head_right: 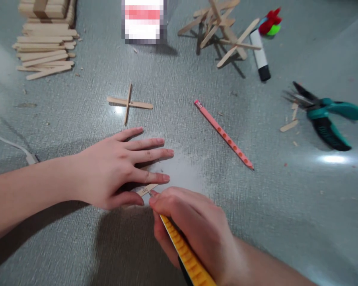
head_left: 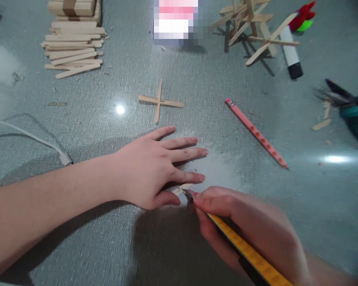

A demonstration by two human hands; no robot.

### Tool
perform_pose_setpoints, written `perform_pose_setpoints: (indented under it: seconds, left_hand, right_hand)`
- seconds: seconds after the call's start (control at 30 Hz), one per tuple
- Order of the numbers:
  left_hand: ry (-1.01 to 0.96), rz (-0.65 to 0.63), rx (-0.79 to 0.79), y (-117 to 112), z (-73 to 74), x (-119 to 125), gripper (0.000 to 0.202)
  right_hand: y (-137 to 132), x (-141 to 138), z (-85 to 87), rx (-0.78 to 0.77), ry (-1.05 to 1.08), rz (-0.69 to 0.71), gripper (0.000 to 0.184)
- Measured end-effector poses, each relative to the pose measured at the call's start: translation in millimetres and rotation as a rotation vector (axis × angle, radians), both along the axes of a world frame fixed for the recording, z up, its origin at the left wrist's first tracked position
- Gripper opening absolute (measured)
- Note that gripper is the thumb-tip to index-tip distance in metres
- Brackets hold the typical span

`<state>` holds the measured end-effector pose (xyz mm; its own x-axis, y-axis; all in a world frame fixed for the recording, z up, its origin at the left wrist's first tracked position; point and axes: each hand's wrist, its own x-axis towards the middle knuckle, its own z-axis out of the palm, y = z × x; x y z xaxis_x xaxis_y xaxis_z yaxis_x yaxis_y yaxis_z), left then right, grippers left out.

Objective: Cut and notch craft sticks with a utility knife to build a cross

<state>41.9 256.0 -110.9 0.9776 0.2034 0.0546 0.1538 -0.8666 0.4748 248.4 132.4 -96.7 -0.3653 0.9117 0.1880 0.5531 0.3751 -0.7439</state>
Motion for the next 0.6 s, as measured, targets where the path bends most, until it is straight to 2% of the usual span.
perform_pose_setpoints:
  seconds: [0.23,0.37,0.6]
  left_hand:
    - [0.016,-0.001,0.005,-0.8,0.6,0.9,0.053]
    - [0.028,-0.002,0.017,-1.3,0.7,1.1,0.053]
    - [0.027,0.001,0.026,-1.4,1.1,0.6,0.051]
  right_hand:
    - [1.0,2.1,-3.7,0.079,-0.013,-0.025,0.026]
    - [-0.7,0.5,-5.8,0.055,-0.001,-0.033,0.029]
    - [3.4,-6.1,-3.2,0.014,0.011,-0.020,0.023]
